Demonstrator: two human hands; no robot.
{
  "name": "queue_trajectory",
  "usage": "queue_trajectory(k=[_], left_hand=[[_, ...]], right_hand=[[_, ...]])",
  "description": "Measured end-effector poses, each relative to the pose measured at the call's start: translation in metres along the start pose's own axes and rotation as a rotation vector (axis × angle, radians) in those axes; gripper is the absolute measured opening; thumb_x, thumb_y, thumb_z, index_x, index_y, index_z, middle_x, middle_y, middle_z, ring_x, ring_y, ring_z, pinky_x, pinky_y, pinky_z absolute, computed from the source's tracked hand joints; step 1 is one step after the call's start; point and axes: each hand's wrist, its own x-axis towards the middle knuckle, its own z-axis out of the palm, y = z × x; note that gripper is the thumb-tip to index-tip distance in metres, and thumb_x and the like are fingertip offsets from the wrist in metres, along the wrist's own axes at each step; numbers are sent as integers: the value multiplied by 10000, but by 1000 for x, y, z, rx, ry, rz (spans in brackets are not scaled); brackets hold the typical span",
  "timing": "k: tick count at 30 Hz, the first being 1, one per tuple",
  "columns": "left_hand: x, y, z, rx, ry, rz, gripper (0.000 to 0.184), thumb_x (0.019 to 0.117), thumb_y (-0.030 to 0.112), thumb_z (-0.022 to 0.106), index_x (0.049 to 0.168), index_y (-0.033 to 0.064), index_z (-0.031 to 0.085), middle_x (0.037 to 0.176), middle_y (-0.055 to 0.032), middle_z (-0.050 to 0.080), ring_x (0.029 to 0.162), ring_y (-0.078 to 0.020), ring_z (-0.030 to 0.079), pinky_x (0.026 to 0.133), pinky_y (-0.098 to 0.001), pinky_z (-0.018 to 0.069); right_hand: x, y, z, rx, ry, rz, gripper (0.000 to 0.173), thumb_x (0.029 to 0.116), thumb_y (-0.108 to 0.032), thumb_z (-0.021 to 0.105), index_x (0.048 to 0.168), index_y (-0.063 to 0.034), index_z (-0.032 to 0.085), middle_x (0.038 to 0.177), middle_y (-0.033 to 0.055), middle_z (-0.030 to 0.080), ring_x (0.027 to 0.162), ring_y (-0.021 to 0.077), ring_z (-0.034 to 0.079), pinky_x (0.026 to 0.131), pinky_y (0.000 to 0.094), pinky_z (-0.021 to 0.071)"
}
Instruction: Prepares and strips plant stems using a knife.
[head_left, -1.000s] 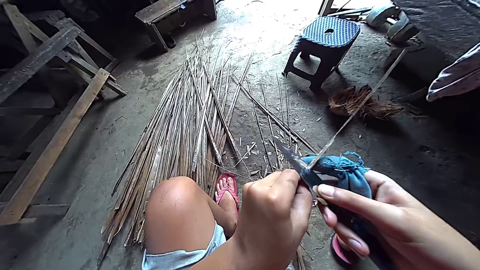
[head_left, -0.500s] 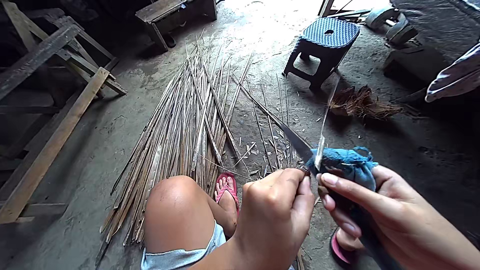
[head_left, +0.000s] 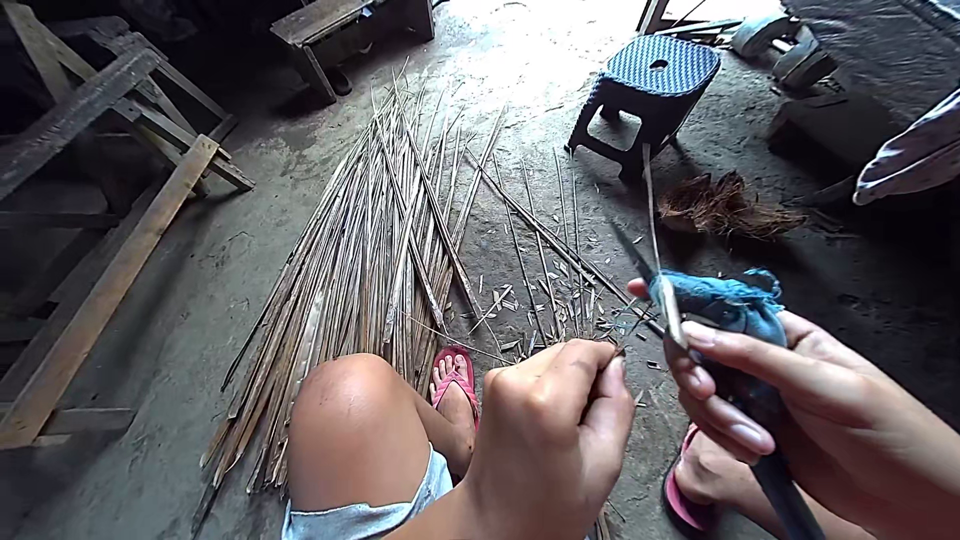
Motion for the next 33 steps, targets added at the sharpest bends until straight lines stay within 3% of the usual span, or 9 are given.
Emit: queue_trajectory(k=[4,8,13,15,22,29,33], left_hand=[[-1,1,-4,-28,1,-20,136,918,24,609,874,-57,708,681,-59,670,590,14,610,572,-105,508],[-1,-2,-4,-38,-1,-43,137,921,33,607,888,-56,706,678,-52,664,586,22,601,561,-100,497],[1,-2,-4,-108,-23,-89,148,940,38,592,904,-61,696,682,-38,661,573,38,581,537,-95,479],[2,-4,-4,-175,-51,-119,171,962,54,580,927,-63,700,678,-21,652,563,50,561,518,-95,461],[6,3,-7,-512,-269,-367,177,1027,64,536,1021,-37,682,711,66,643,545,91,525,488,-86,434],[-3,1,-7,-268,-344,-238,221,990,107,555,995,-42,718,735,-30,689,584,17,613,543,-139,509],[-7,1,-10,-168,-394,-186,226,968,83,517,972,-34,709,699,-52,682,557,-27,630,525,-172,524]], right_hand=[[12,-13,-22,-5,68,-70,299,1041,-56,333,1188,-92,591,661,-55,611,430,-30,527,407,106,475],[10,-23,-31,-78,31,-116,330,1017,-35,366,1242,-104,598,664,-54,626,433,-13,545,410,119,488],[-1,-20,-24,-137,20,-23,241,1000,-50,421,1172,-78,588,660,-73,629,442,-15,548,412,119,484],[-5,-15,-19,-136,-28,-4,258,987,-45,445,1208,-65,578,674,-78,634,458,-10,555,422,126,486],[-4,-5,-12,16,-128,43,237,996,-63,442,1167,-80,606,654,-86,632,468,-23,570,426,124,496],[-1,-13,-10,52,14,49,228,1017,-67,377,1012,-99,603,626,-58,629,444,-10,573,417,131,506],[2,-19,-17,83,81,6,326,1061,-77,293,973,-92,607,669,-31,667,442,-15,566,415,111,487]])
